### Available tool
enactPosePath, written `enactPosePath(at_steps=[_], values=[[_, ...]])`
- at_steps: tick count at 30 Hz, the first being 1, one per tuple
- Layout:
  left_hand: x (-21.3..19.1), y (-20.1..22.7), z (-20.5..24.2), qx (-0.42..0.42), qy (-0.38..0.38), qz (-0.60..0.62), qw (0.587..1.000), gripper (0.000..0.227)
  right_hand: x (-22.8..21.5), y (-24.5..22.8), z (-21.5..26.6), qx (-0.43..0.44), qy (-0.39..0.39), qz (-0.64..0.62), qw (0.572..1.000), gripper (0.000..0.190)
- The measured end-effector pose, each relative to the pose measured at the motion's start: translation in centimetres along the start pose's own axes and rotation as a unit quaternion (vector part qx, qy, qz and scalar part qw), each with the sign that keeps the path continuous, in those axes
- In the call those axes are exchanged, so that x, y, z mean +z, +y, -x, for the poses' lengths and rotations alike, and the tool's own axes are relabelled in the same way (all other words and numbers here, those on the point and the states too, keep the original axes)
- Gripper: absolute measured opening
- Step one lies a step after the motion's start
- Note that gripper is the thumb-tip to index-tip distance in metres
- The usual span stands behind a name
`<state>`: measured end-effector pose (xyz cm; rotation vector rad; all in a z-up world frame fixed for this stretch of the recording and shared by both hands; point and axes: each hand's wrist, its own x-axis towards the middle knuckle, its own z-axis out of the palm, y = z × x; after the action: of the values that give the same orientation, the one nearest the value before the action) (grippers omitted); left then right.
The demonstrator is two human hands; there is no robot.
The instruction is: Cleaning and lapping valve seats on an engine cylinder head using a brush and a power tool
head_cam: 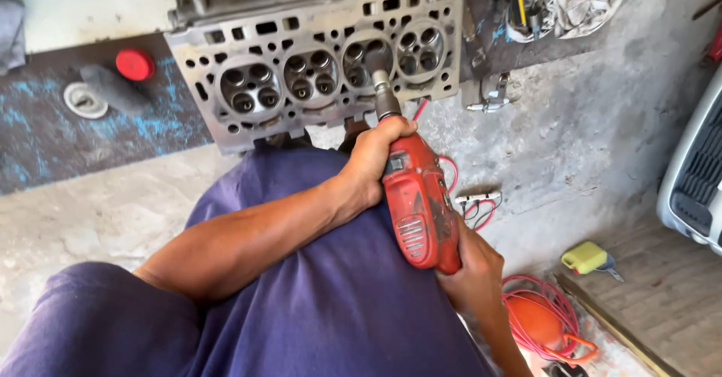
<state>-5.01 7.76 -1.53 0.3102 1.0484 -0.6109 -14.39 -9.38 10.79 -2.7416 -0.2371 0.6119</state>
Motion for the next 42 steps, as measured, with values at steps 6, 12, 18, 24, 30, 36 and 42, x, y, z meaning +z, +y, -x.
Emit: enactPosePath(at_steps=[6, 12, 18, 24, 30, 36, 42], values=[[0.3, -0.7, -0.8, 0.004, 0.024, -0.033, 0.999, 0.011, -0.7, -0.6, -0.3, 0.119, -0.057, -0.055, 0.990, 0.061], [-1.4, -2.7, -4.8, 0.018, 0.044, -0.023, 0.999, 0.042, 2.0, 3.0, 0.6, -0.013, 0.080, -0.062, 0.995, 0.062], [0.4, -2.1, -4.1, 0.016, 0.041, -0.022, 0.999, 0.042, -0.3, 1.4, -0.9, 0.014, 0.086, -0.096, 0.992, 0.060], [4.4, -1.3, -1.3, 0.021, 0.011, 0.036, 0.999, 0.046, -0.6, 6.0, -0.6, 0.163, 0.042, -0.173, 0.970, 0.049], [6.3, -1.1, -2.2, 0.023, 0.015, 0.090, 0.996, 0.046, -2.4, 7.8, -1.9, 0.222, 0.015, -0.193, 0.956, 0.039], [7.5, 0.1, -0.4, 0.021, 0.052, 0.110, 0.992, 0.018, -5.4, 5.1, -3.4, 0.210, -0.036, -0.133, 0.968, 0.029], [7.5, 0.4, -0.7, 0.011, 0.022, 0.141, 0.990, 0.016, -6.3, 4.5, -3.3, 0.210, -0.028, -0.105, 0.972, 0.032]])
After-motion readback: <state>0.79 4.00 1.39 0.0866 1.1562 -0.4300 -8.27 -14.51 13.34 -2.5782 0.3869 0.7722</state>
